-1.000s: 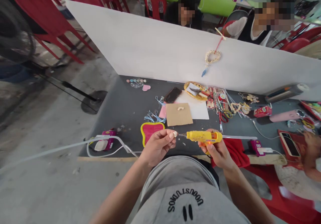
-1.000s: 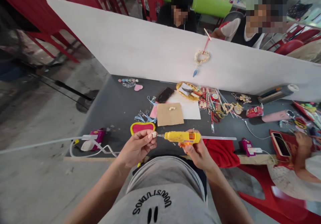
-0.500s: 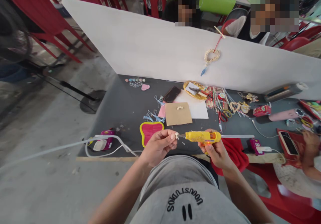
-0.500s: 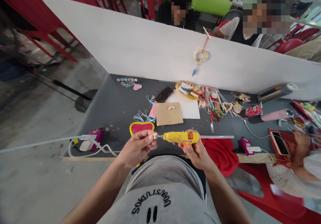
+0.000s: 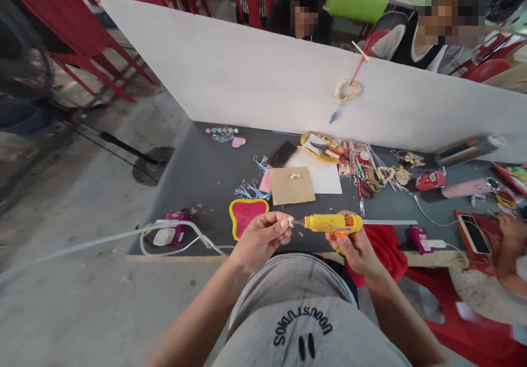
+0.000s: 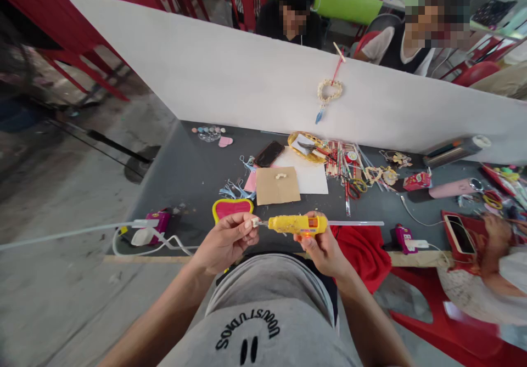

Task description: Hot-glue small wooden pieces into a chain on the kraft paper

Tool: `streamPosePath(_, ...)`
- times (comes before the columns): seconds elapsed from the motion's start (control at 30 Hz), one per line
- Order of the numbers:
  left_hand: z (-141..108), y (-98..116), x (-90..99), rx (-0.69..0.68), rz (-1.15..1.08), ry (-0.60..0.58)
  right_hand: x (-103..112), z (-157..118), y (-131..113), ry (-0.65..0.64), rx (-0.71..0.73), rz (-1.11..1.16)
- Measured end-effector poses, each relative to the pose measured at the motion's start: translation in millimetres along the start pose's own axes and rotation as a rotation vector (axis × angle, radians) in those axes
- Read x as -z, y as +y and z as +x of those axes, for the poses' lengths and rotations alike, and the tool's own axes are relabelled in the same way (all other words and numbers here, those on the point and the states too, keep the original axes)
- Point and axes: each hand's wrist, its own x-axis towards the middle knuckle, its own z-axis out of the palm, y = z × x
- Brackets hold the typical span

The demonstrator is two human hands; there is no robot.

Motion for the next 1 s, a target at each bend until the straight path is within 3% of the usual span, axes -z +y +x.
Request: streamPosePath(1.0,0.5,-2.2,-1.1,0.000,0.024,0.003,4.5,-2.2,1.6,0.019,0.015,-0.046)
